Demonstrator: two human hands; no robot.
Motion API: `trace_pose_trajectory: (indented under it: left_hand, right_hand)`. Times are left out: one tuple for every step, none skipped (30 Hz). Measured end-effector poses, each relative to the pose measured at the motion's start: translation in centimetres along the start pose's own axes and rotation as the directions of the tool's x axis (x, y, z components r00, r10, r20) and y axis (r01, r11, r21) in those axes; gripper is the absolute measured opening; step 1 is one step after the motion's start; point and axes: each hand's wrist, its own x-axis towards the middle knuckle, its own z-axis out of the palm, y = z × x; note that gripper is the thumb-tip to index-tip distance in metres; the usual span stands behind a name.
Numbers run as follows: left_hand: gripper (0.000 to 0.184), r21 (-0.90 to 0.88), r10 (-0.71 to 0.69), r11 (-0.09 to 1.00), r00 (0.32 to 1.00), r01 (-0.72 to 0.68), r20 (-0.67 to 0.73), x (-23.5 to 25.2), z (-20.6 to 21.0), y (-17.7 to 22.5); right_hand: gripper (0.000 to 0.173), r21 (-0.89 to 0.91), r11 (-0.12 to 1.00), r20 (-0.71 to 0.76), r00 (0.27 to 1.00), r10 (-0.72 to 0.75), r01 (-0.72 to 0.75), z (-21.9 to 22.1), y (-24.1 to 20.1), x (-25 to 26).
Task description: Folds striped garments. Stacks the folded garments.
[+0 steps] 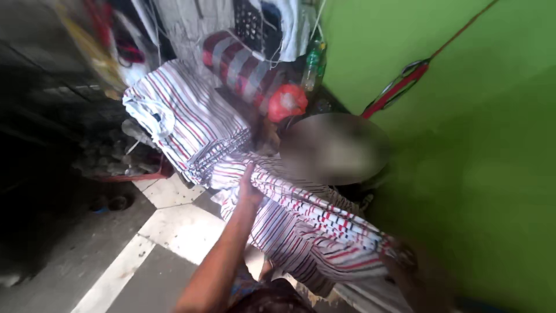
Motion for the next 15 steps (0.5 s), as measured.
trace_pose_trajectory:
  left_hand:
    - [0.027,0.055,-0.063,0.996,0.998,0.064,-0.020,0.5,0.2,0.9]
    - [0.023,0.108,-0.093,0.989,0.995,0.097,-0.037,0.9,0.7,1.7]
    - [0.020,0.151,-0.086,0.984,0.995,0.092,-0.049,1.0,1.2,2.3]
    - [0.020,0.190,-0.058,0.980,0.997,0.066,-0.050,0.9,1.4,2.6]
    - [0.025,0.228,-0.027,0.973,0.999,0.037,-0.045,0.8,1.5,2.3]
    - [0.032,0.264,-0.009,0.964,0.999,0.021,-0.046,0.6,1.4,1.6]
    - [0.041,0.277,-0.032,0.960,0.999,0.042,-0.041,0.4,0.9,0.6]
    - [0.051,0.244,-0.109,0.963,0.993,0.114,-0.035,0.3,0.1,-0.6]
    - [0.058,0.189,-0.203,0.960,0.979,0.205,-0.032,0.1,-0.5,-1.6]
    - [0.061,0.144,-0.264,0.953,0.964,0.265,-0.025,-0.1,-0.6,-2.3]
    - [0.061,0.113,-0.288,0.951,0.958,0.287,-0.012,-0.2,-0.3,-2.7]
    - [0.060,0.095,-0.286,0.954,0.958,0.284,0.011,-0.1,0.1,-2.8]
    - [0.060,0.082,-0.266,0.961,0.963,0.263,0.029,0.1,0.5,-2.7]
    - [0.058,0.073,-0.233,0.971,0.972,0.230,0.041,0.4,1.0,-2.4]
    - [0.057,0.065,-0.192,0.980,0.980,0.188,0.054,0.9,1.7,-1.9]
  right_hand:
    - [0.022,-0.053,0.998,-0.003,0.999,0.036,-0.036,0.5,0.0,-0.1]
    - [0.022,-0.086,0.995,-0.011,0.998,0.060,-0.060,0.5,-0.5,-0.1]
    - [0.022,-0.098,0.992,-0.029,0.996,0.082,-0.085,0.2,-1.6,-0.1]
    - [0.023,-0.102,0.990,-0.078,0.993,0.085,-0.092,-0.1,-2.5,-0.1]
    - [0.024,-0.096,0.992,-0.134,0.989,0.064,-0.077,-0.2,-3.1,-0.1]
    - [0.024,-0.085,0.995,-0.174,0.984,0.028,-0.044,0.0,-3.3,0.1]
    - [0.023,-0.074,0.997,-0.183,0.983,-0.009,-0.004,0.6,-3.2,0.1]
    - [0.023,-0.070,0.997,-0.161,0.986,-0.044,0.033,1.5,-3.0,0.1]
    - [0.022,-0.075,0.995,-0.123,0.990,-0.071,0.062,2.4,-2.9,0.0]
    - [0.020,-0.082,0.994,-0.095,0.992,-0.084,0.076,3.1,-3.0,0.0]
    - [0.017,-0.086,0.994,-0.086,0.994,-0.074,0.067,3.5,-3.3,-0.1]
    - [0.016,-0.096,0.994,-0.103,0.993,-0.052,0.042,3.5,-3.7,-0.4]
    - [0.017,-0.113,0.994,-0.133,0.991,-0.026,0.011,3.2,-4.2,-0.8]
    - [0.017,-0.135,0.991,-0.169,0.986,-0.004,-0.019,2.8,-4.6,-1.1]
    - [0.017,-0.161,0.986,-0.204,0.979,0.016,-0.050,2.4,-5.0,-1.3]
